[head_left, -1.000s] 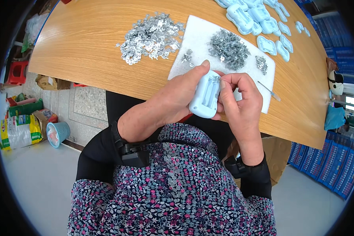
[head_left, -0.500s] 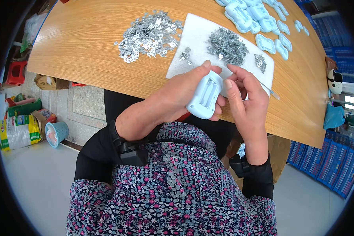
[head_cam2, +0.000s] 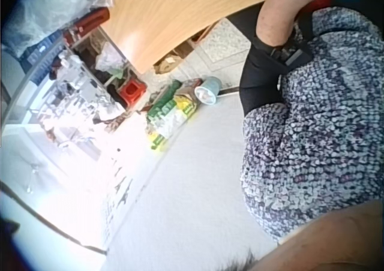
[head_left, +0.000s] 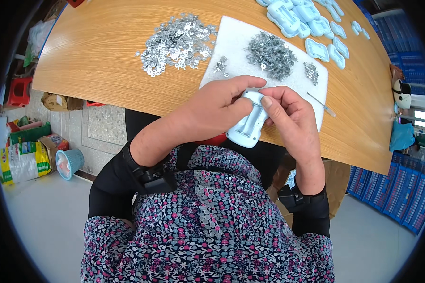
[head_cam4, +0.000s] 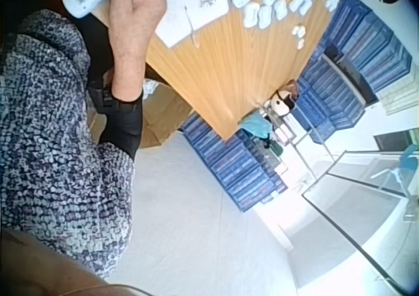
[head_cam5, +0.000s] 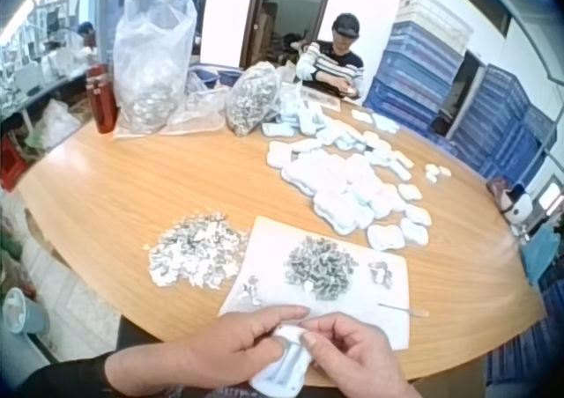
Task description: Manually assemble metal components into plastic toy housing using a small probe tool.
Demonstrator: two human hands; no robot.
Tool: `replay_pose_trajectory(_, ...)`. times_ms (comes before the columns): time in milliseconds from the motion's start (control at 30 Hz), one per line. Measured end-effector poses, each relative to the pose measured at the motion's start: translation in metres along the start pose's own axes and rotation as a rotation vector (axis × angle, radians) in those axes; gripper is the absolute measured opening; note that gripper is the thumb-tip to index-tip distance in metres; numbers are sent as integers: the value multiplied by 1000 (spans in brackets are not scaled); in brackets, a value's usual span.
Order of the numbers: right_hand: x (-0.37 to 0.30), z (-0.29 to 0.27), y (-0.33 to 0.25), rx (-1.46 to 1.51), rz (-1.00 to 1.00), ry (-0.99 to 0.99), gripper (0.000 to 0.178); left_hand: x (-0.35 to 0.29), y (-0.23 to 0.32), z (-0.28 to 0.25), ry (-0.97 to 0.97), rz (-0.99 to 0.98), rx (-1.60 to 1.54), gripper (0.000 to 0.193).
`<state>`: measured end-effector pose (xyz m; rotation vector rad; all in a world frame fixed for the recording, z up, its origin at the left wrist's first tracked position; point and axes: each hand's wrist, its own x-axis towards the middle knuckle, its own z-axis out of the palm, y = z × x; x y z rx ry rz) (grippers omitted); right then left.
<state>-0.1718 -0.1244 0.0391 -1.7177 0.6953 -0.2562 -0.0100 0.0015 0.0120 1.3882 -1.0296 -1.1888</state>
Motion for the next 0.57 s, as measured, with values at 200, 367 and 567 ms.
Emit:
replay_pose_trajectory(200, 0, 1, -6, 50, -2, 11, 27, 2, -7, 5, 68, 160, 109, 49)
replay_pose_trajectory(367, 5, 4, -3, 235, -111, 44, 25, 4, -2, -1, -129, -104, -874, 44)
replay_pose_trajectory(567, 7, 12, 7, 337, -64, -59, 25, 0, -17, 1, -282, -109, -1059, 48)
